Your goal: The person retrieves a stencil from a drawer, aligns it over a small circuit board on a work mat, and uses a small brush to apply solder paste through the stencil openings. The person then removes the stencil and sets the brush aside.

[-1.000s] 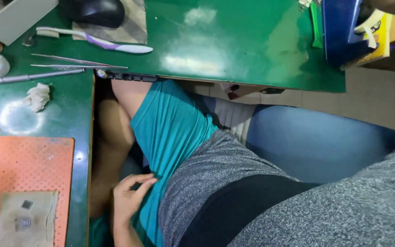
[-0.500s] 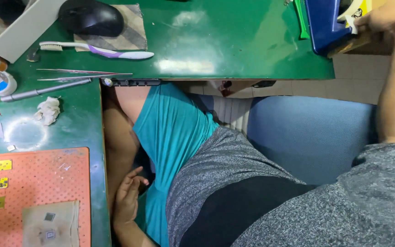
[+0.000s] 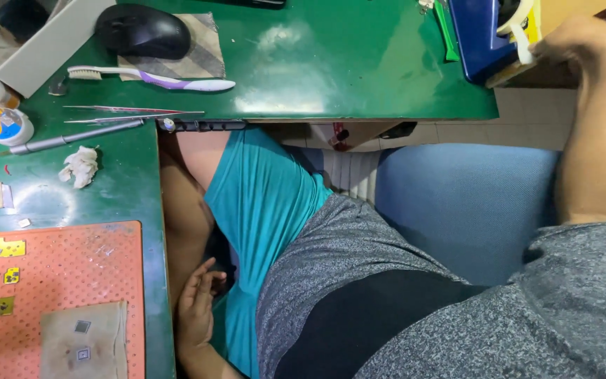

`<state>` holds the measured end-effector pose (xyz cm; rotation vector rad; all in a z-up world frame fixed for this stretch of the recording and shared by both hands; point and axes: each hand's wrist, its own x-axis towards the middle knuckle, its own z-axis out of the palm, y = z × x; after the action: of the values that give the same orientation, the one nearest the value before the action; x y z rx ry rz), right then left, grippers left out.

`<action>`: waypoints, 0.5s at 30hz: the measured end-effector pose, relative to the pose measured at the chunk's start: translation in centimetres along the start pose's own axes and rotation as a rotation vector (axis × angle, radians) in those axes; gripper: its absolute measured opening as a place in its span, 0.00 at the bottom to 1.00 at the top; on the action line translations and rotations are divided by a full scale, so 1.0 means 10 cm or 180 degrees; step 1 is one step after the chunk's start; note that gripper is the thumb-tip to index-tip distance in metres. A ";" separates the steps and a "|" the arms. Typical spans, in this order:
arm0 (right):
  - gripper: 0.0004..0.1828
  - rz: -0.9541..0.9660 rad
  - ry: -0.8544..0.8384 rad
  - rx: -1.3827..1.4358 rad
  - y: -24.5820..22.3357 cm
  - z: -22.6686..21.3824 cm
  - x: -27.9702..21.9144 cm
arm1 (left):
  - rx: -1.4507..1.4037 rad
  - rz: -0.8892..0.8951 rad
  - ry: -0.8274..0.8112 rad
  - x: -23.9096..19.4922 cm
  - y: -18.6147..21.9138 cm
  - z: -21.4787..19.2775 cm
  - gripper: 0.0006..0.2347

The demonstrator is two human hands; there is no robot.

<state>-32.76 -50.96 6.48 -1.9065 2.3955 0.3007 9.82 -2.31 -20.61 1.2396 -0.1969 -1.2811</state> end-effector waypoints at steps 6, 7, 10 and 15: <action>0.10 0.0396 -0.0420 0.0593 -0.05 -0.09 -0.53 | 0.0045 -0.0042 0.0023 -0.03 0.03 0.00 0.17; 0.09 0.0610 -0.0294 0.1018 0.03 -0.07 -0.48 | 0.0057 -0.0052 0.0007 -0.03 0.05 0.00 0.17; 0.13 0.0918 -0.0632 0.1848 0.18 0.06 -0.35 | 0.0093 -0.0061 -0.0042 -0.04 0.04 -0.03 0.17; 0.09 0.1347 -0.0485 0.2321 0.12 0.18 -0.15 | 0.0075 0.0040 -0.0060 -0.04 0.01 -0.03 0.17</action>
<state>-33.69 -48.89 5.07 -1.0291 2.3181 -0.3578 9.96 -1.82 -20.48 1.2451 -0.2336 -1.2831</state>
